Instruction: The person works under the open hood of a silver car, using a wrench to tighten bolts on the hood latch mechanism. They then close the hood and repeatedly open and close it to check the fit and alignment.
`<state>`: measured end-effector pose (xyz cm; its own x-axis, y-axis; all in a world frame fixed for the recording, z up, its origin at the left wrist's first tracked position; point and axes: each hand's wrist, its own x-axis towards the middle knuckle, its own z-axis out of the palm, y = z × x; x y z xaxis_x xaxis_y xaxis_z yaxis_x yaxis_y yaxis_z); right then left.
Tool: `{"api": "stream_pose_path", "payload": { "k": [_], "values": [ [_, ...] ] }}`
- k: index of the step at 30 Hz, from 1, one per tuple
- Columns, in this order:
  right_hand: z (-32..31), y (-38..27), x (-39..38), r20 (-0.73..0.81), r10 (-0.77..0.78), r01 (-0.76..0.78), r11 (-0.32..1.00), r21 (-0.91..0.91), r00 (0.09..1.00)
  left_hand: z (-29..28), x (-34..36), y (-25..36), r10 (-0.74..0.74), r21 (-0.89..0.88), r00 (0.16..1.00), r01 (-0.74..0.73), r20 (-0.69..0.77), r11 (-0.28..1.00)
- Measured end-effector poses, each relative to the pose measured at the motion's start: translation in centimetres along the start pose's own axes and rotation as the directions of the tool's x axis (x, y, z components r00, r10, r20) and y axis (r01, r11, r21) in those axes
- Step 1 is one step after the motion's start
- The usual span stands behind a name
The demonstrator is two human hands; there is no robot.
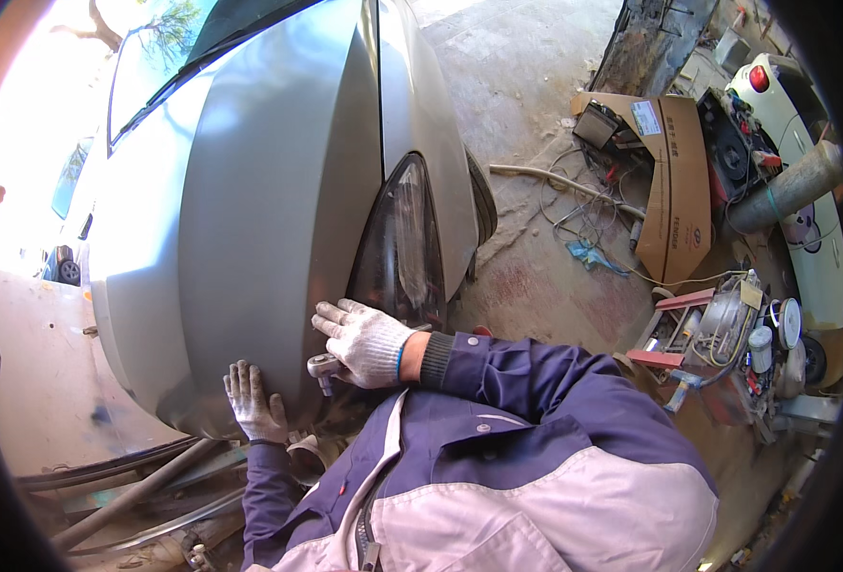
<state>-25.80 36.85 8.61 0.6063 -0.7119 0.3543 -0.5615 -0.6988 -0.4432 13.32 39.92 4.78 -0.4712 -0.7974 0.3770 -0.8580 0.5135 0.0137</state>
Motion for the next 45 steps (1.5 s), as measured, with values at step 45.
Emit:
{"api": "stream_pose_path", "payload": {
  "k": [45],
  "values": [
    [-23.2,31.8,-17.8,0.235,0.697,-0.624,0.375,0.685,0.677,13.1,46.6,23.3,-0.355,0.344,0.934,0.348,-0.044,0.872]
  ]
}}
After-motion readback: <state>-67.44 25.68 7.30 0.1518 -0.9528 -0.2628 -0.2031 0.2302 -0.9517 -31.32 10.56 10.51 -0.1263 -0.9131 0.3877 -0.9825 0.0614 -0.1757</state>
